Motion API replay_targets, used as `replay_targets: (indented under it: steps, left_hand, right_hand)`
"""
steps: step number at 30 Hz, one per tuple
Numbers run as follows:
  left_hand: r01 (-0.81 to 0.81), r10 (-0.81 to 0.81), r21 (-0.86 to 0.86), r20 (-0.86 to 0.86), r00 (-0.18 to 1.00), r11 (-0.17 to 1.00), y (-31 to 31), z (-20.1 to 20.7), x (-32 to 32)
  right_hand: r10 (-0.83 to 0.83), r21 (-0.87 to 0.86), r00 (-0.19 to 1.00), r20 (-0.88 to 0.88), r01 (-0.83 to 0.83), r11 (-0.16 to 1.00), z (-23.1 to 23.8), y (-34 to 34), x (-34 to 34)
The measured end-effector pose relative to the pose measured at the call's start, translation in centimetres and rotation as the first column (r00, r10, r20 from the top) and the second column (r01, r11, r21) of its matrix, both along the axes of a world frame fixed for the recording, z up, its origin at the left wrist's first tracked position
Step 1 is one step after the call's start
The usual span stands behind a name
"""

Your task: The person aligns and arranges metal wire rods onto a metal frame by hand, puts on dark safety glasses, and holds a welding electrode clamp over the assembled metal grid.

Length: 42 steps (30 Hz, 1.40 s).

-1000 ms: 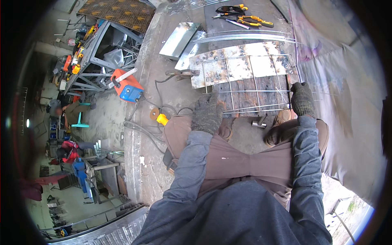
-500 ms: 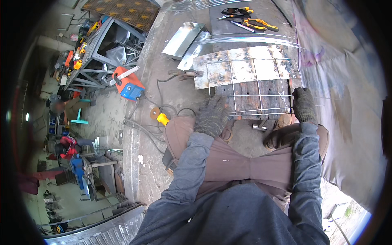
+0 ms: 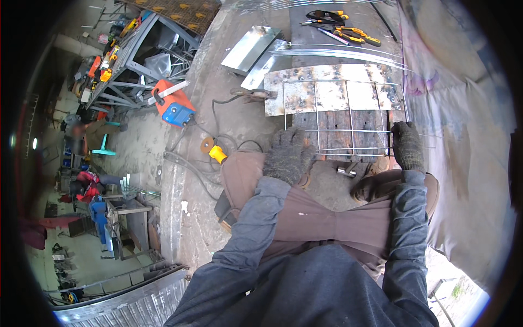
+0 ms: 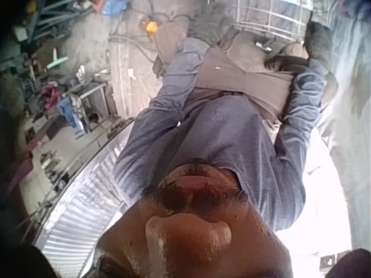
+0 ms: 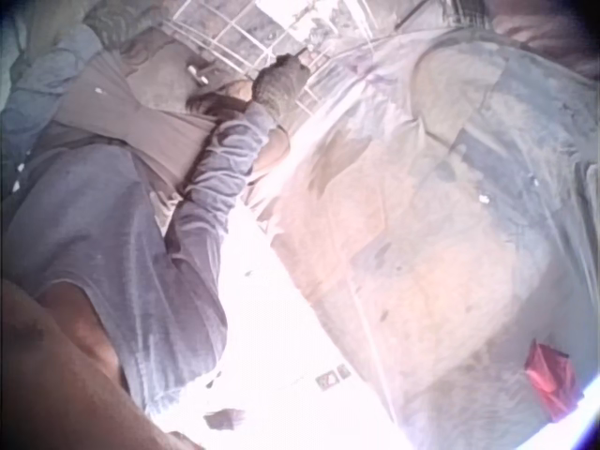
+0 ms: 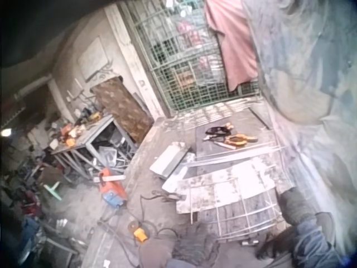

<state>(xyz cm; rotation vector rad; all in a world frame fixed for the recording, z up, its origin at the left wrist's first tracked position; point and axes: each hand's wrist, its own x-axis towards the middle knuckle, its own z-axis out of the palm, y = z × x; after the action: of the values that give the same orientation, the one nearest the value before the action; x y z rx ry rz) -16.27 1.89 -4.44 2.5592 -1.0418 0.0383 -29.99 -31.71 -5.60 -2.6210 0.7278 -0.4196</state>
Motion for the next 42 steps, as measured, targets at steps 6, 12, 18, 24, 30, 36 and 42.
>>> replay_targets:
  steps: [6,12,18,24,30,36,42]
  left_hand:
    - [-0.112,0.109,0.041,0.064,0.992,0.993,0.6,-1.1,0.5]
    - [-0.156,0.163,-0.064,0.122,0.979,0.986,0.5,0.8,1.8]
    - [-0.195,0.101,-0.217,-0.381,0.919,0.957,0.6,3.4,9.5]
    - [-0.319,0.157,-0.519,-0.331,0.930,0.793,0.0,1.8,12.8]
    - [-0.353,0.168,-0.531,-0.365,0.916,0.771,-0.1,1.8,13.9]
    - [-0.381,0.127,-0.548,-0.443,0.887,0.745,0.7,3.1,14.3]
    - [-0.434,0.125,-0.563,-0.503,0.855,0.703,0.8,3.0,14.3]
  right_hand:
    - [0.123,0.135,0.992,0.020,-0.125,0.983,0.6,0.5,0.2]
    - [0.053,0.320,0.991,0.122,-0.089,0.943,1.7,1.7,1.2]
    - [0.066,0.246,0.977,0.202,-0.116,0.962,4.4,1.6,6.0]
    - [0.260,-0.159,0.962,0.081,-0.245,0.957,5.4,0.8,17.9]
    - [0.322,-0.459,0.911,-0.257,-0.408,0.789,3.5,-0.1,27.0]
    - [0.367,-0.445,0.758,-0.539,-0.627,0.640,4.6,-1.8,29.9]
    - [0.353,-0.409,0.732,-0.583,-0.640,0.650,5.1,-1.8,31.2]
